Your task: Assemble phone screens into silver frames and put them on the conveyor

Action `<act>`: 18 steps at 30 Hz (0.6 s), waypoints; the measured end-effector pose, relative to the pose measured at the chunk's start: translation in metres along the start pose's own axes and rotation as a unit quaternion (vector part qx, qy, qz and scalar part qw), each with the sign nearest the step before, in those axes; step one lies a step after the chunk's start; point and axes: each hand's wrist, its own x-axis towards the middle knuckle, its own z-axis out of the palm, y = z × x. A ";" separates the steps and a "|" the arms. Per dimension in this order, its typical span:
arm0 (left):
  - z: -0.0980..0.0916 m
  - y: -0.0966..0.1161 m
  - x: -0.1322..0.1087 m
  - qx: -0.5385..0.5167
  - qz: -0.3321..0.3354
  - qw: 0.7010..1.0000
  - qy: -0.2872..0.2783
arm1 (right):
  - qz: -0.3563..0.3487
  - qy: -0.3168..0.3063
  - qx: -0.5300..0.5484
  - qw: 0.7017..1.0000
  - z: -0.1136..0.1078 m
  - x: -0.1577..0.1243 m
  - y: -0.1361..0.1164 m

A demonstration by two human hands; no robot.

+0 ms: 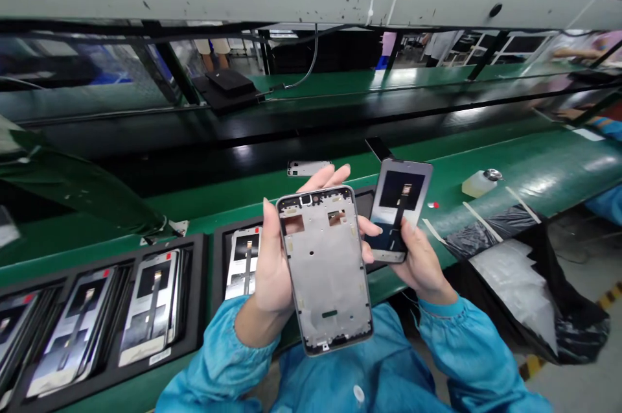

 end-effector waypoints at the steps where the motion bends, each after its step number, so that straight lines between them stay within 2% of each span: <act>1: 0.002 0.001 -0.001 -0.001 0.004 1.000 0.005 | 0.005 0.016 0.012 1.000 -0.007 0.001 0.005; 7: 0.008 0.005 -0.002 -0.018 0.024 0.999 0.024 | 0.008 0.135 0.040 0.990 -0.050 0.026 0.051; 10: 0.008 0.009 0.007 -0.035 0.055 0.993 0.099 | -0.008 0.177 0.056 0.983 -0.068 0.029 0.069; 13: 0.007 0.015 0.016 -0.044 0.096 0.974 0.198 | -0.025 0.213 0.075 0.974 -0.078 0.028 0.074; 15: 0.006 0.018 0.020 -0.039 0.119 0.968 0.217 | -0.026 0.223 0.078 0.971 -0.081 0.028 0.073; 18: 0.006 0.023 0.021 -0.028 0.138 0.968 0.208 | -0.028 0.225 0.063 0.972 -0.082 0.028 0.072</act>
